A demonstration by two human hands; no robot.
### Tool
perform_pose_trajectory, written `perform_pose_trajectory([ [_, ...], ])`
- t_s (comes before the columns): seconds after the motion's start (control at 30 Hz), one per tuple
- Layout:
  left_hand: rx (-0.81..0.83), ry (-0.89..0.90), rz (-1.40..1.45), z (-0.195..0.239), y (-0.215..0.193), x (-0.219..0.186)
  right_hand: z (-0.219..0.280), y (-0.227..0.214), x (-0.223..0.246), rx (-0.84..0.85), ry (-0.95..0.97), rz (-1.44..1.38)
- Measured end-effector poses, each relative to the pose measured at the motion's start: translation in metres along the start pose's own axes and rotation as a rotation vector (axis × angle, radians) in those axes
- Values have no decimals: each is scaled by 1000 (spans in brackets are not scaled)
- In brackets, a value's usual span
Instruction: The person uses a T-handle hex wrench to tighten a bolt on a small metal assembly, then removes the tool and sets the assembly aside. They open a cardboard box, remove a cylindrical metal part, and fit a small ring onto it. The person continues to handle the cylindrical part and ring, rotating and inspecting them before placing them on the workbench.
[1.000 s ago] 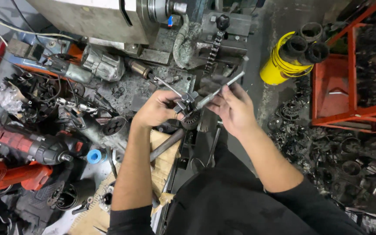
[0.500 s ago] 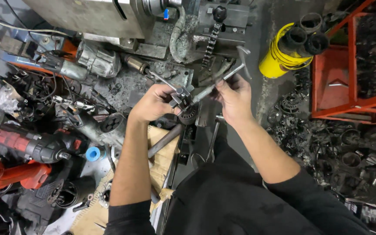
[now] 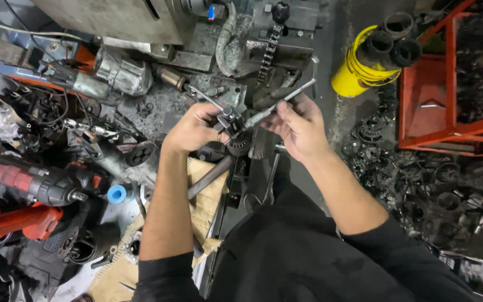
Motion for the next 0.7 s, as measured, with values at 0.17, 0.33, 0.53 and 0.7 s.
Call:
perform_pose_trajectory([
  [0.17, -10, 9, -26, 0, -3, 2, -11, -29, -23, -29, -112, 156],
  [0.33, 9, -9, 11, 5, 2, -10, 7, 21, 20, 66, 65, -35],
  [0.53, 13, -11, -32, 4, 2, -21, -14, -26, -18, 18, -56, 47],
  [0.7, 28, -16, -5, 4, 9, -27, 5, 19, 23, 35, 27, -110],
])
Point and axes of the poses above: each hand's wrist, its own z-axis away from the middle knuckle, its own y-axis out of the palm, x = y × z, the point moved 3 cm from there along -z, towards the middle knuckle, and after that the axes turned 14 degrees about -y, right-handed, at the moved point
